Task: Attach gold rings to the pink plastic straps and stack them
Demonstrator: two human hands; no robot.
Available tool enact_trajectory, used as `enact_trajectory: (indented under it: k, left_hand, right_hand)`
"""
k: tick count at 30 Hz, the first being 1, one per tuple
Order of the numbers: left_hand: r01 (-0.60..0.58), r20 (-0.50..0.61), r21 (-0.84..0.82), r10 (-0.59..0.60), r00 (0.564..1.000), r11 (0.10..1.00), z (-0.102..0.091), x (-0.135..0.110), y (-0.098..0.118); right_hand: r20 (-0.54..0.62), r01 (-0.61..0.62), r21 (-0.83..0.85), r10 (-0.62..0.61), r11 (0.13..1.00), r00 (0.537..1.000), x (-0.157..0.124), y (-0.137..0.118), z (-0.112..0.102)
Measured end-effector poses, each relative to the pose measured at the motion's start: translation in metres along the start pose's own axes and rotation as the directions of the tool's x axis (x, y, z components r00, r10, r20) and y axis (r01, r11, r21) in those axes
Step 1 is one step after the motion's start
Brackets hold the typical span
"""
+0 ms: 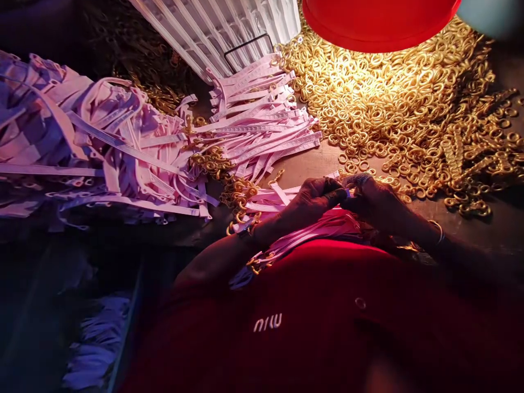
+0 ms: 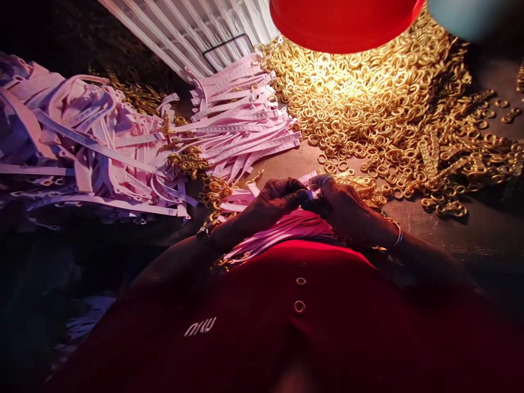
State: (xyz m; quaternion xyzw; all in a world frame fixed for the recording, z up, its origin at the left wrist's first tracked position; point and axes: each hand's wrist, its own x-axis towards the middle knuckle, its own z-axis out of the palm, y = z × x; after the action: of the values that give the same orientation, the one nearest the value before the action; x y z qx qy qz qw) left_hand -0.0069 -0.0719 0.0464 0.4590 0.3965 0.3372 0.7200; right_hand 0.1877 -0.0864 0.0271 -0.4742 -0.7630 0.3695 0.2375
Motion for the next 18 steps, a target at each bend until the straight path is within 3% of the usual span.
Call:
enact_trajectory:
  k: [4, 12, 15, 18]
  left_hand:
    - [0.042, -0.015, -0.111, -0.044, 0.999, 0.993, 0.002, 0.007, -0.006]
    - [0.089, -0.032, -0.178, -0.096, 0.995, 0.980, -0.001, 0.018, -0.016]
    - [0.063, -0.080, -0.065, -0.068, 0.994, 0.996, -0.003, 0.019, -0.012]
    - [0.086, -0.056, 0.248, -0.074, 0.996, 0.965, -0.016, 0.016, 0.006]
  right_hand:
    - [0.112, -0.021, 0.127, 0.007, 0.992, 0.994, 0.016, -0.005, -0.004]
    - [0.197, 0.103, -0.026, -0.096, 0.994, 0.976, 0.028, 0.002, -0.003]
    - [0.173, 0.168, -0.106, -0.148, 0.980, 0.974, 0.033, 0.001, -0.004]
    - [0.235, 0.250, -0.143, -0.213, 0.957, 0.948, 0.036, 0.000, -0.008]
